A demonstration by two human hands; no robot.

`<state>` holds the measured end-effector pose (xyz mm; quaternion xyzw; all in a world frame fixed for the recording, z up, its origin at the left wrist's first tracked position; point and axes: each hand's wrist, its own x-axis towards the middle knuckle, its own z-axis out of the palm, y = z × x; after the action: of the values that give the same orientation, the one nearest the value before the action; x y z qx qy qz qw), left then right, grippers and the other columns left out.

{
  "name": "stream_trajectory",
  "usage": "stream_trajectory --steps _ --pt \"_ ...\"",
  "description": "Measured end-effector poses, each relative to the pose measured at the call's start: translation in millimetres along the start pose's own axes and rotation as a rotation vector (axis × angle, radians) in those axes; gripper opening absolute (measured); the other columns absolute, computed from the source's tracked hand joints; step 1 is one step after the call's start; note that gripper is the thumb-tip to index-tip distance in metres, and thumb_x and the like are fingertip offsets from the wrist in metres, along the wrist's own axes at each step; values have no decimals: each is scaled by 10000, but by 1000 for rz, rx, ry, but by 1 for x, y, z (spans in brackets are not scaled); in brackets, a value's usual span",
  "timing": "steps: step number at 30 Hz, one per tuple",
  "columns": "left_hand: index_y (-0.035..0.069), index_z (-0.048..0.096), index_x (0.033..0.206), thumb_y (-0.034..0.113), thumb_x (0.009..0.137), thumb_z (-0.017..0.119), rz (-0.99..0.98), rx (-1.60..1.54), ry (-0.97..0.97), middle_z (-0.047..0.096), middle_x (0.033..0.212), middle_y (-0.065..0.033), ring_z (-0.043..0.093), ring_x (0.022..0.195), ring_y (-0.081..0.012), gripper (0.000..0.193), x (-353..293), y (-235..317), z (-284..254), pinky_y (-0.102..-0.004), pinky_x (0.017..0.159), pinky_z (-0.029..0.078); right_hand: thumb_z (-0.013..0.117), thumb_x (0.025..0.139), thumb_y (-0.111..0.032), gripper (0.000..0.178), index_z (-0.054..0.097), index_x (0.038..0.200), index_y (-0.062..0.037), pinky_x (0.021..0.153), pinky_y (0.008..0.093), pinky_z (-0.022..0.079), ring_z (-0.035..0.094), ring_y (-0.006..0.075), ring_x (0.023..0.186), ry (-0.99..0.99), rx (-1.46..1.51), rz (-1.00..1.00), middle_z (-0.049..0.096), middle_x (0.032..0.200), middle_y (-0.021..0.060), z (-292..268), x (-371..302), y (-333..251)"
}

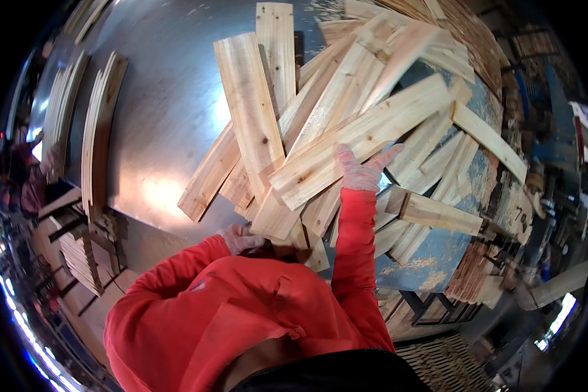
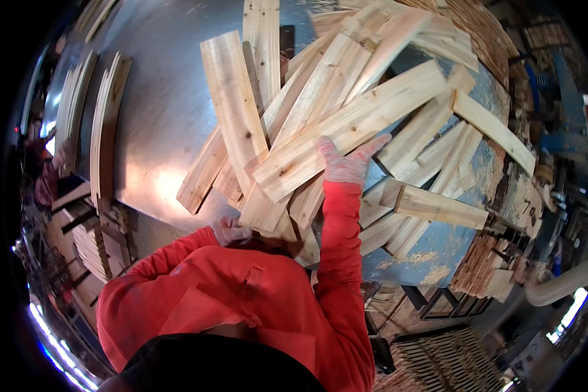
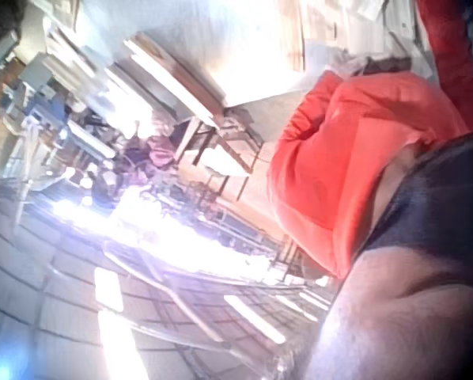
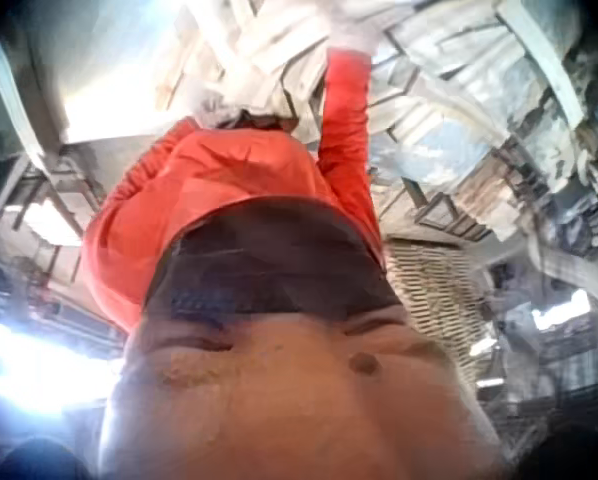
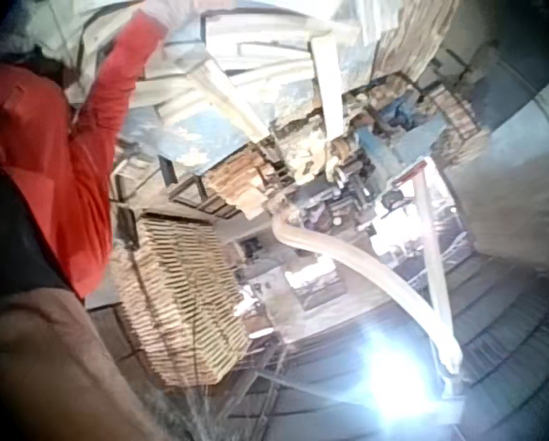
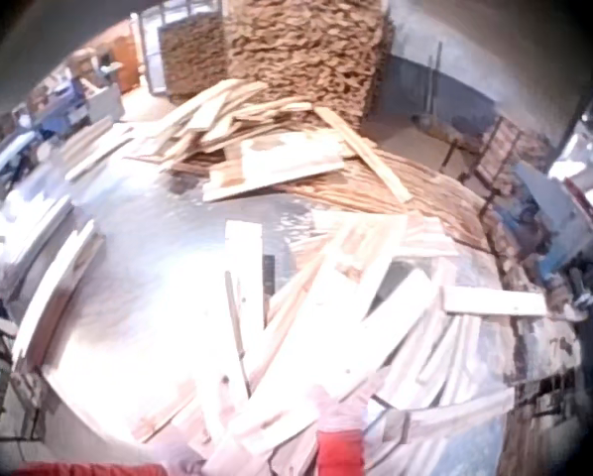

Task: The person sorts wooden planks on a metal table, picking them up from a pile and stacking them neatly. The person handles the planks one by one, aligning them into a growing stack on the left side of the table.

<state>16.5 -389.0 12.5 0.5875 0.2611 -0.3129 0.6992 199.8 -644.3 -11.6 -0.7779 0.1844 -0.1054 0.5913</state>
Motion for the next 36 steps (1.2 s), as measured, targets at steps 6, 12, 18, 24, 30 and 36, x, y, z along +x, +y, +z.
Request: stream_trajectory --steps 6,12,18,24,30,36 --pt "-71 446 1339 219 939 562 292 74 434 637 1080 -148 620 982 -240 507 -13 50 -125 -328 761 539 778 750 -111 1083 17 1510 18 1054 334 368 431 251 1287 -6 -152 133 355 1472 206 40 -28 -7" --pt "-18 445 1367 300 789 738 309 148 247 643 1120 -160 624 988 -224 722 35 139 -83 -323 862 500 680 759 62 1008 31 1525 -32 1001 325 419 467 254 1273 21 144 8 344 1491 218 58 -56 -72" --pt "-11 561 1213 189 812 737 534 -95 241 659 1071 -136 610 916 -187 481 78 126 -109 -294 832 493 579 871 -124 724 224 1499 -57 961 383 455 508 350 1231 -135 -579 -311 441 1407 247 96 -153 -138" --pt "12 463 1331 425 977 447 274 -793 187 605 1193 -154 603 1054 -284 544 59 127 -122 -400 891 516 579 859 -353 574 469 1317 -25 1023 481 390 543 412 1147 -544 -1047 -891 545 1248 246 151 -234 -148" --pt "44 584 1140 193 799 756 301 -582 178 656 928 -64 640 774 -206 410 87 105 -145 -325 709 568 756 710 -438 1107 106 1519 -53 1159 399 238 234 405 1413 -186 -1049 66 185 1523 295 91 -142 -88" --pt "-1 645 1021 436 750 774 703 -214 481 649 831 -79 598 722 -188 529 4 173 -153 -320 629 490 792 657 -123 1020 219 1499 -69 1037 352 400 467 319 1229 -165 -565 6 413 1391 206 54 -108 -63"
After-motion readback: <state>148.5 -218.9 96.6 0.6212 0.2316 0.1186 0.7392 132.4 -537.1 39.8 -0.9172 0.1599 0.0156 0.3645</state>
